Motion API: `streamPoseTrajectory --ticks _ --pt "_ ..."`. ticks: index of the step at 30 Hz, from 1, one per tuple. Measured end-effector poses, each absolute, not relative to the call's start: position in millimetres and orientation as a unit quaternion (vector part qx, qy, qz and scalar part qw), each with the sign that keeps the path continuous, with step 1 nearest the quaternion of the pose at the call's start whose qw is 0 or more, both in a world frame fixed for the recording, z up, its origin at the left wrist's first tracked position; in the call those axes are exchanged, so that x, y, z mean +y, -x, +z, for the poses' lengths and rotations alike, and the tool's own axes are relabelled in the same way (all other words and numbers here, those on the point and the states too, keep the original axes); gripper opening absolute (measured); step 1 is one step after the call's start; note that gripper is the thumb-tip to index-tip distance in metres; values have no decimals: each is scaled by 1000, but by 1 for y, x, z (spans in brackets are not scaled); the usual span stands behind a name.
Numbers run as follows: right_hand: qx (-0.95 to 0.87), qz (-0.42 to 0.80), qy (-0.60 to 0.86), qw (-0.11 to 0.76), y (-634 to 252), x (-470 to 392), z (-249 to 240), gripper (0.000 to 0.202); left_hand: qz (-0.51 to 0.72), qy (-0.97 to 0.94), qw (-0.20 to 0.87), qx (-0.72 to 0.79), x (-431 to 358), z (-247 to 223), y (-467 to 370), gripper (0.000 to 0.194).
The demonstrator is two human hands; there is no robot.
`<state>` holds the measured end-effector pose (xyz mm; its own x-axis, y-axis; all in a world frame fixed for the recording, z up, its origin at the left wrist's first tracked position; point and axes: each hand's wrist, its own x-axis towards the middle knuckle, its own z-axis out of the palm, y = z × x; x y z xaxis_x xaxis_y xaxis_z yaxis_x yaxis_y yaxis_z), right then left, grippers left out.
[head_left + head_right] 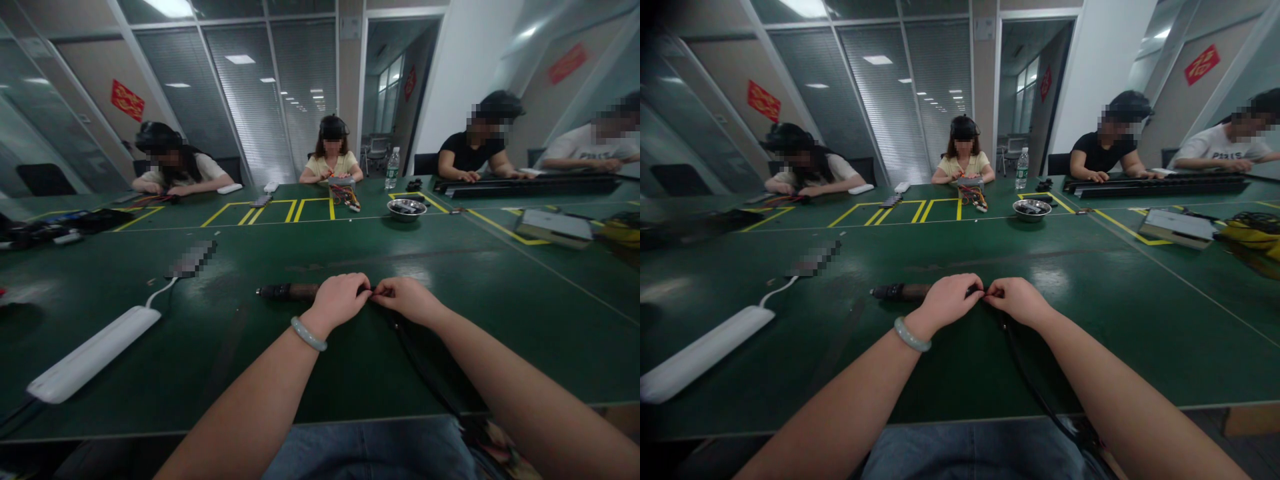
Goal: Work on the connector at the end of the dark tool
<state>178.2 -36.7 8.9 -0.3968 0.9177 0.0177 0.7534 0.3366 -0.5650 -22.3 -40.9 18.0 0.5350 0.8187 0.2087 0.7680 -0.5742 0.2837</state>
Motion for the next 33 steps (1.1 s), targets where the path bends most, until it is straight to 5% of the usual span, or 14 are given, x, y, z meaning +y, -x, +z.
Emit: streamPoseTrajectory --ticks 33 --pt "-803 237 521 170 -179 -37 9 18 165 -872 89 453 -43 20 23 22"
